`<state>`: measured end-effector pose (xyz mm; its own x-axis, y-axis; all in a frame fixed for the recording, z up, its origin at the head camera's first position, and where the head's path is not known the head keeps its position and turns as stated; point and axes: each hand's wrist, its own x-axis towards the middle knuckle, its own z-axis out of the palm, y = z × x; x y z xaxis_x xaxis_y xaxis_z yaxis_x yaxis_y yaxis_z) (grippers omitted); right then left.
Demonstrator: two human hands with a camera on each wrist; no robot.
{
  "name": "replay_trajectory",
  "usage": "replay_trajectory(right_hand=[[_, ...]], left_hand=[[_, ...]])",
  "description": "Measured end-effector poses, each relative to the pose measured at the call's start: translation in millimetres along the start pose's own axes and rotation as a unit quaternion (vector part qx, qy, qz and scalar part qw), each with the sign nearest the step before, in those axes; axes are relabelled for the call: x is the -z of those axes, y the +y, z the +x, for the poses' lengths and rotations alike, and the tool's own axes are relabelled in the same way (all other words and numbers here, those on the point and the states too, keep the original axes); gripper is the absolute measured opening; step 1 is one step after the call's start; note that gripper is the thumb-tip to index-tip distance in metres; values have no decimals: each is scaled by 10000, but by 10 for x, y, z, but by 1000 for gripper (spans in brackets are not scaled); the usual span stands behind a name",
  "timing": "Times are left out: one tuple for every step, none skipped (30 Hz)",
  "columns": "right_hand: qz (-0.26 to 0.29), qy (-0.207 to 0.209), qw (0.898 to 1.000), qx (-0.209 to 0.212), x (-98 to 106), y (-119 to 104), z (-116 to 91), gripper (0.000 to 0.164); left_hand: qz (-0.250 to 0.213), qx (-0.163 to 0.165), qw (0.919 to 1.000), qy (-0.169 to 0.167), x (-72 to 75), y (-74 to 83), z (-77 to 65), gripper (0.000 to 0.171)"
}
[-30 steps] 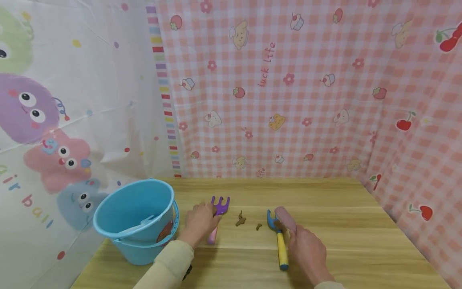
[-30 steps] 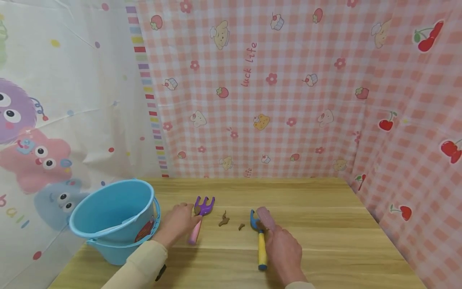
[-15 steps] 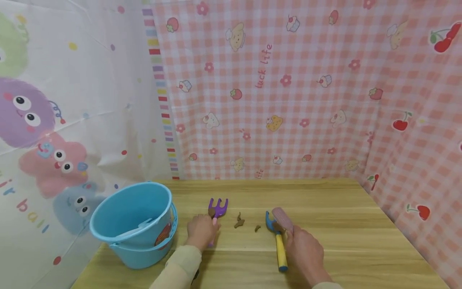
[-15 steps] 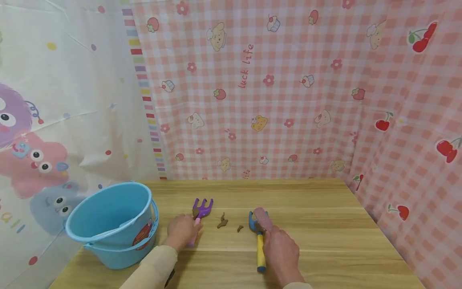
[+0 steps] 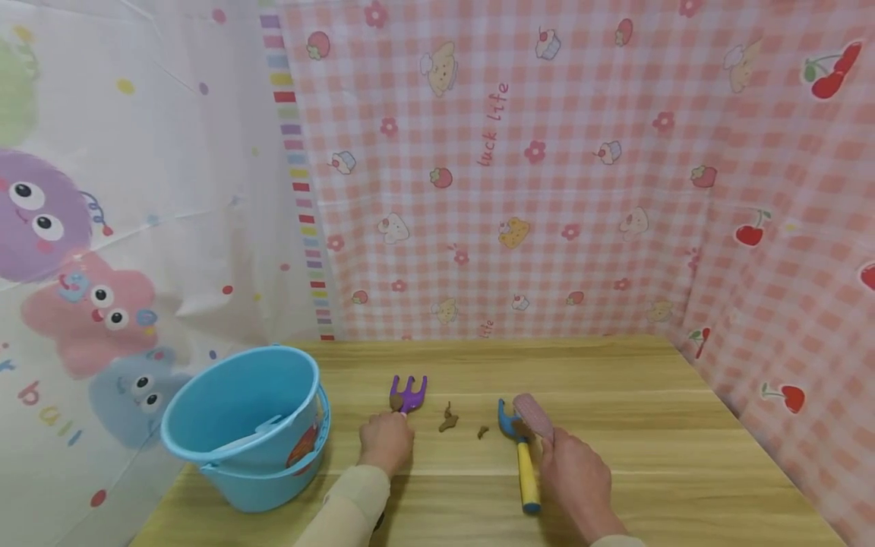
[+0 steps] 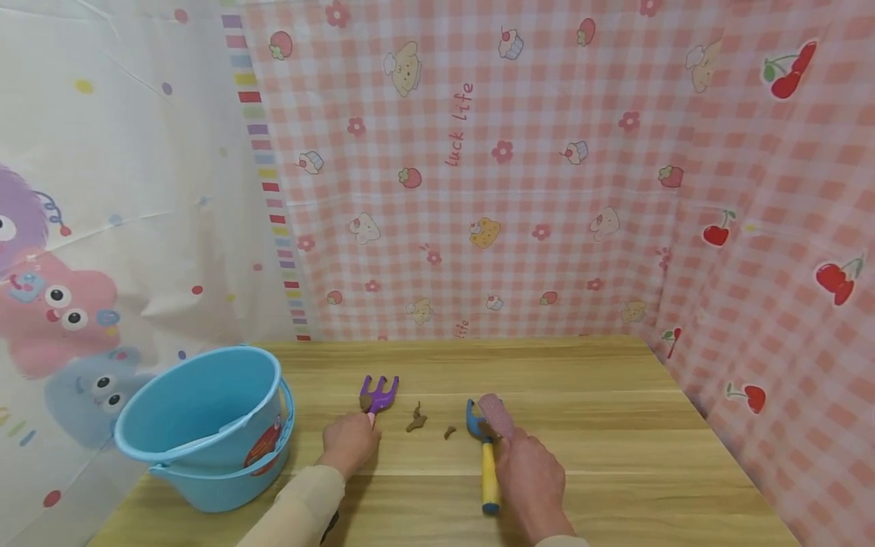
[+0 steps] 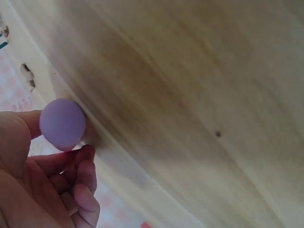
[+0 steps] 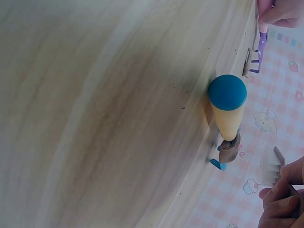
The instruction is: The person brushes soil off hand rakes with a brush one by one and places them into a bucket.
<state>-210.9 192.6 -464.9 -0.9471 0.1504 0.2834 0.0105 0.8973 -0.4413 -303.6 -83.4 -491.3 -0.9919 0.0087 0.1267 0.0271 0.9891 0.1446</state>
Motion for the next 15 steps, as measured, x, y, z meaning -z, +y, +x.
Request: replay_trajectory(right_hand=[[-10,-1,10000,-5,2,2,-1,26],[-26,-7,10000,-8,3,3,-1,26],[-36,-7,10000,-5,4,6,-1,27],[-43,-10,10000,2,3,10,-1,28],[-48,-9,10000,9,1,14,2,28],[-51,-7,10000,20,0,17,4,28],[-43,-11,10000,25,1,19,6,29],[-33,-5,10000,25,0,22,7,29],[-12,-19,10000,23,-1,26,8,29],[12,-46,10000,11,-2,30,8,28],[33,-58,10000,-2,-4,34,8,28],[49,-71,10000,-18,-5,38,6,28],[62,-74,9999,-31,-5,42,3,27],[68,-75,9999,-44,-7,48,1,27],[66,-76,9999,-55,-9,53,-1,27]], left_hand=[[-16,31,10000,-38,-9,-3,11,25],[-21,52,10000,-68,-14,-3,18,25],[-27,75,9999,-100,-17,-5,27,25],[-22,87,9999,-134,-18,-6,33,25],[-19,103,9998,-165,-21,-8,40,25],[-32,120,9998,-177,-27,-10,47,25],[-41,139,9997,-184,-30,-12,53,25],[-59,160,9997,-162,-33,-14,56,26],[-60,179,9997,-145,-35,-16,59,27],[-58,196,9997,-142,-32,-17,57,28],[-49,209,9997,-141,-32,-19,54,29],[-40,225,9996,-135,-33,-21,51,31],[-29,236,9996,-121,-34,-24,47,32],[-23,243,9996,-115,-33,-26,41,34],[-19,228,9997,-101,-33,-31,33,34]])
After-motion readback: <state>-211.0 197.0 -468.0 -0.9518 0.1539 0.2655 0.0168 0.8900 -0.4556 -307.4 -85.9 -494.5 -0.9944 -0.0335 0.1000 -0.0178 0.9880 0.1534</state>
